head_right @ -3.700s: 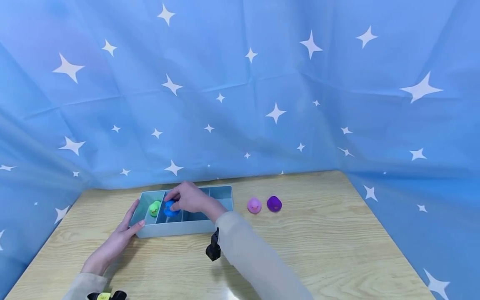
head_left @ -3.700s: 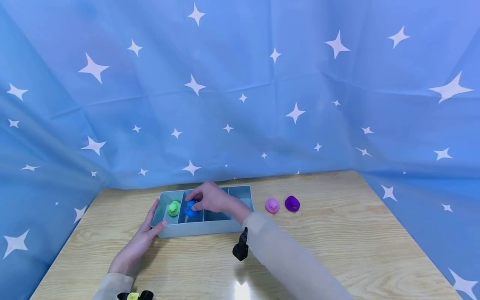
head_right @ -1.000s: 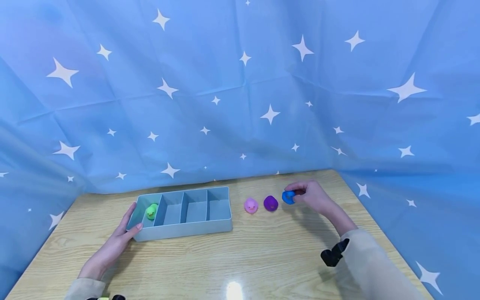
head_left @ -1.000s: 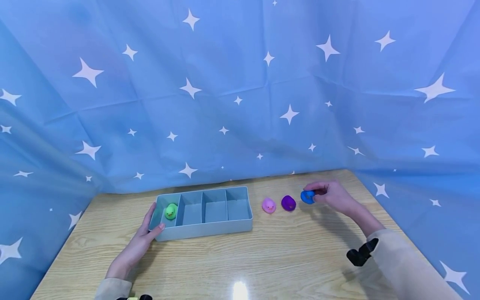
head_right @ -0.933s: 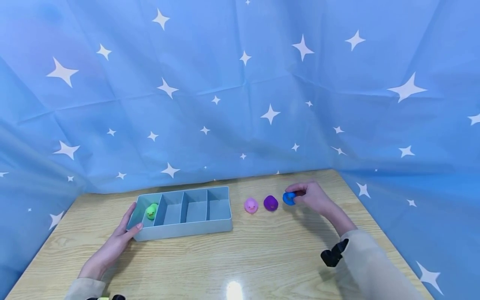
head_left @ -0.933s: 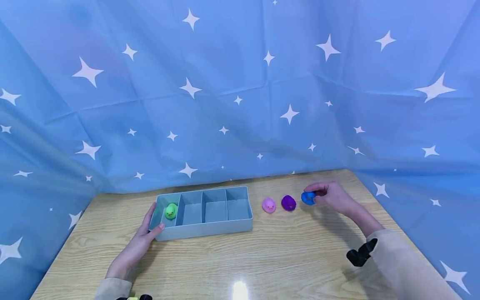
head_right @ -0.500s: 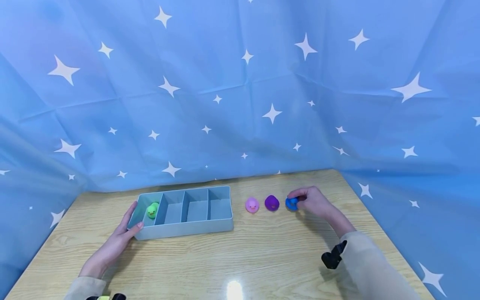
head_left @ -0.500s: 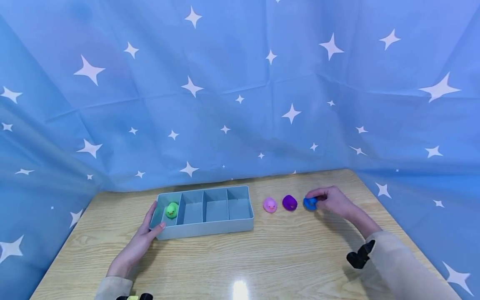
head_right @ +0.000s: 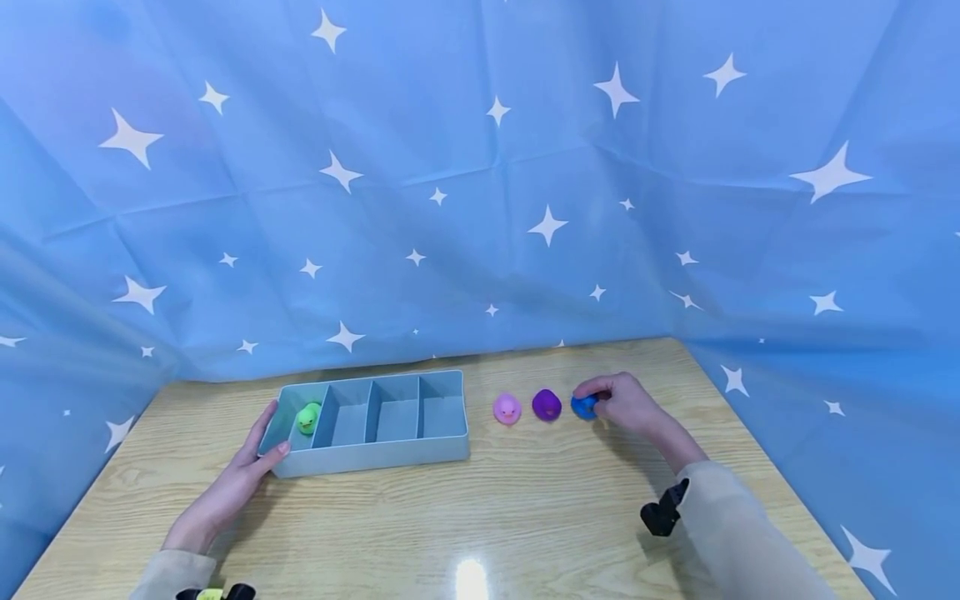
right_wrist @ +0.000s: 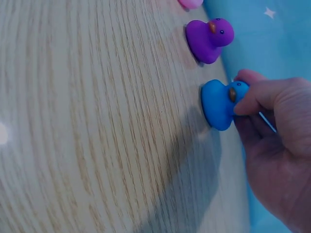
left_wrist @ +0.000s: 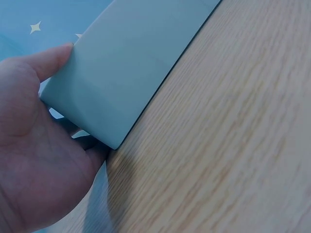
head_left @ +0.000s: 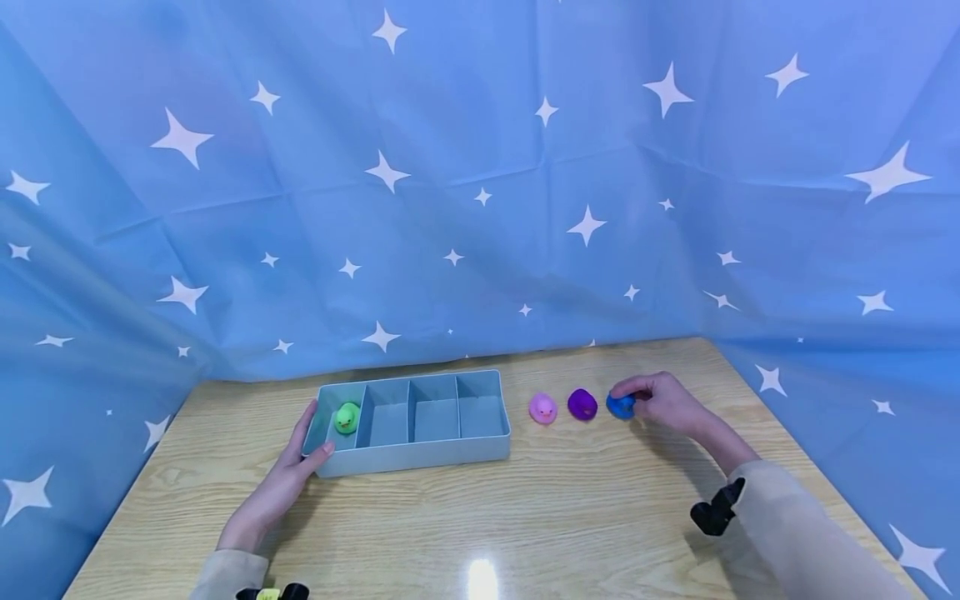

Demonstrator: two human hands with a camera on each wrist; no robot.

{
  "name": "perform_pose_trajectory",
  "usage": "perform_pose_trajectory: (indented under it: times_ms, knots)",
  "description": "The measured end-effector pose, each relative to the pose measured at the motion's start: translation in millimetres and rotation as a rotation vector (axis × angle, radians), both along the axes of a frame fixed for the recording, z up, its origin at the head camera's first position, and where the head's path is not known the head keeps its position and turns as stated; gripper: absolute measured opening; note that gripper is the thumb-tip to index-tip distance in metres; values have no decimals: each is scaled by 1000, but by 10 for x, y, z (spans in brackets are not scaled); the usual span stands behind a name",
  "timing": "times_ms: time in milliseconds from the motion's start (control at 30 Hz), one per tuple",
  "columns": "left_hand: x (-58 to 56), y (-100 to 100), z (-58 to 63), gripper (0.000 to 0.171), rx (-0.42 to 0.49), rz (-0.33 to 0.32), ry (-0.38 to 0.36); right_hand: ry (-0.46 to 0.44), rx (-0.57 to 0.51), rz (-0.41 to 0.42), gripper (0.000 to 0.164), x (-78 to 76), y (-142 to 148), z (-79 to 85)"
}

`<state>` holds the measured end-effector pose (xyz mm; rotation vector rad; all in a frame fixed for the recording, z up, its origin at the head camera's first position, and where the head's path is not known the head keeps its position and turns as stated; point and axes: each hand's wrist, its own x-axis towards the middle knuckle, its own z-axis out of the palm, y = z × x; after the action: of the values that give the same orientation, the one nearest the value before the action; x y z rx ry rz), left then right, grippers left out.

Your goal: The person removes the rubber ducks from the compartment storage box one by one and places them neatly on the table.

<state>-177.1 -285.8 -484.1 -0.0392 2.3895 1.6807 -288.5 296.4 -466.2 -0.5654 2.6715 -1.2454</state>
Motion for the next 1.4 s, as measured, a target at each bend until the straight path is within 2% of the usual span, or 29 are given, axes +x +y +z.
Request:
perform_pose_trajectory:
  times_ms: [333,667,833,900,1133,1400]
  knots:
    - [-8,6,7,82,-5,9,-33,9,31,4,33,-15,-7,18]
    - [3,-8,1,82,-5,8,-20,25,51,26,36,-75,22,-2]
    - [3,-7,-3,82,-6,6,-17,31,45,17,32,-67,35,18]
    - [1,-2,-3,82,-8,6,-16,39,33,4,29,-56,39,53]
    - [4,5,4,81,-1,4,-6,50,-21,-15,34,-50,27,268]
    - [20,9,0,80,4,2,6,45,-32,-36,32,-91,-204,499]
